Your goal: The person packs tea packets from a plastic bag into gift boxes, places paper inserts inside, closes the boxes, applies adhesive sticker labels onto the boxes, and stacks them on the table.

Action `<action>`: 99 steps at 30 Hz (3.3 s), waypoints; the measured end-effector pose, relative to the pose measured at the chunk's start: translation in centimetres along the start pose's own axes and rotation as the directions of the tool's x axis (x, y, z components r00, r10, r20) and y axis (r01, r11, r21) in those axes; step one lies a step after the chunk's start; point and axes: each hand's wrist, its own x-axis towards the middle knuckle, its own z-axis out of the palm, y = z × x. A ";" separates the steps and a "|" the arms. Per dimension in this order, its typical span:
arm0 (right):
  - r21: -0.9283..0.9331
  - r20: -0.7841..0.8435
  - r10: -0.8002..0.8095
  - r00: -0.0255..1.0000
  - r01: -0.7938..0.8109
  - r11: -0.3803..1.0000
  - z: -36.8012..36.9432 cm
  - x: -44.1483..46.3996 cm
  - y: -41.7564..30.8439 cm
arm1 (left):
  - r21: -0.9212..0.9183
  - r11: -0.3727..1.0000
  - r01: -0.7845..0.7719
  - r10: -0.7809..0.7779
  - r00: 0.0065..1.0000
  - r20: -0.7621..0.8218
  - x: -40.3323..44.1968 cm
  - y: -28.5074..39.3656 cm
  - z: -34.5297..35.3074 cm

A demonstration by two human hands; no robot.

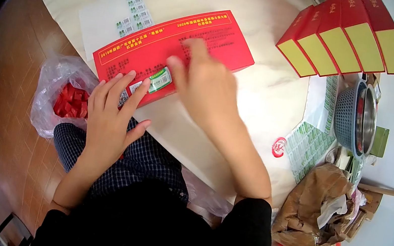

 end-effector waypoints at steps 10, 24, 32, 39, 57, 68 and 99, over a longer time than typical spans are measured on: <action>-0.138 -0.018 0.241 0.970 -0.241 0.961 -1.4 2.5 3.9 | 0.181 0.965 -0.188 0.168 0.978 0.121 3.9 4.0 3.4; 0.265 -0.174 0.232 0.957 -0.182 0.947 0.4 -6.6 6.0 | -0.725 0.688 0.033 -0.296 0.925 -0.239 2.9 -7.0 -0.9; 0.298 -0.036 0.324 0.945 -0.299 0.906 3.4 -12.8 3.0 | -0.779 0.566 0.269 -0.141 0.963 0.230 -0.4 -5.9 2.8; 0.756 0.222 0.468 0.856 -0.454 0.471 0.5 -14.5 0.3 | -0.873 0.445 0.202 -0.057 0.979 0.198 -2.6 -1.1 2.7; 0.916 -0.375 0.186 0.908 0.333 0.224 -11.6 18.2 -2.0 | -0.217 0.953 -0.210 0.192 0.976 -0.103 0.3 -4.4 6.2; 0.387 -0.569 -0.026 0.822 0.296 0.873 -8.4 31.0 5.1 | -0.254 0.944 -0.210 0.192 0.977 -0.094 0.5 -4.5 6.1; 0.027 -0.123 0.859 0.496 -0.864 0.503 -33.4 14.5 11.3 | -0.249 0.949 -0.193 0.168 0.979 -0.117 0.8 -4.0 5.9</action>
